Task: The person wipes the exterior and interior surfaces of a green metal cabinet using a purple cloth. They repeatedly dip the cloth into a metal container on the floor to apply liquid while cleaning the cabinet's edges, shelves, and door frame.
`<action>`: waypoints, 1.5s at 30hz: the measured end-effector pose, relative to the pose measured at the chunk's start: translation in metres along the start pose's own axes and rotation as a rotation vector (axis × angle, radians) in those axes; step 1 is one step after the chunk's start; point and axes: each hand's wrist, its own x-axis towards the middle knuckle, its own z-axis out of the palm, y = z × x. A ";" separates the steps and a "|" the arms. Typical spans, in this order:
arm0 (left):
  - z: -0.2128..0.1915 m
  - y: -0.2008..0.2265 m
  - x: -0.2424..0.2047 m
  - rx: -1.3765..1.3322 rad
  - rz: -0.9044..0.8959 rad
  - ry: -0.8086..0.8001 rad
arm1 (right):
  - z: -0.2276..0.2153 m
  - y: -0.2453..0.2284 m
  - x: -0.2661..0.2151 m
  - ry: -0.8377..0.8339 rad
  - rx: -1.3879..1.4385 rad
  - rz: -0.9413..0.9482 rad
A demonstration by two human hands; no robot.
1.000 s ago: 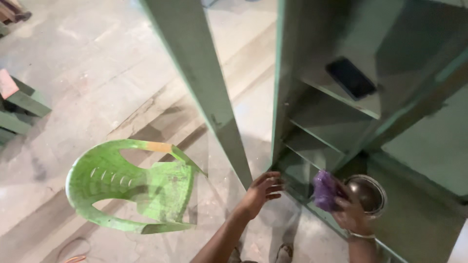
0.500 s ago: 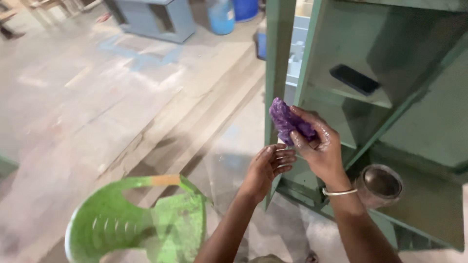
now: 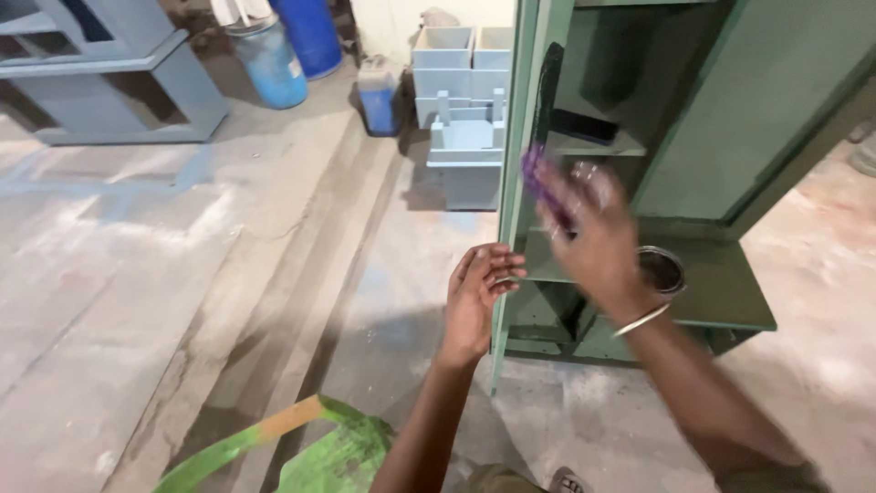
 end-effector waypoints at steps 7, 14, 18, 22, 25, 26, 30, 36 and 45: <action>-0.023 -0.002 -0.004 0.009 -0.035 0.062 | 0.016 -0.021 -0.006 0.077 0.092 0.217; -0.007 0.012 -0.002 0.008 -0.032 -0.060 | -0.017 0.055 0.135 0.047 -0.474 0.130; -0.007 0.014 -0.004 0.001 -0.018 -0.077 | -0.005 0.030 0.082 0.073 -0.553 -0.011; -0.013 0.007 -0.004 -0.008 -0.059 -0.030 | 0.015 -0.022 0.003 0.093 -0.098 0.061; -0.013 0.006 -0.003 -0.014 -0.057 -0.030 | 0.016 -0.023 0.015 0.145 0.013 0.073; -0.013 0.005 -0.005 -0.031 -0.051 -0.047 | 0.012 -0.015 0.034 0.136 -0.080 0.083; -0.008 0.007 -0.005 -0.021 -0.046 -0.053 | -0.008 0.046 0.146 0.133 -0.398 0.103; -0.010 0.006 -0.013 0.011 -0.055 -0.052 | -0.013 0.050 0.166 0.245 -0.541 -0.024; -0.010 0.001 -0.017 0.036 -0.106 -0.054 | -0.042 -0.017 0.174 0.199 -0.427 0.013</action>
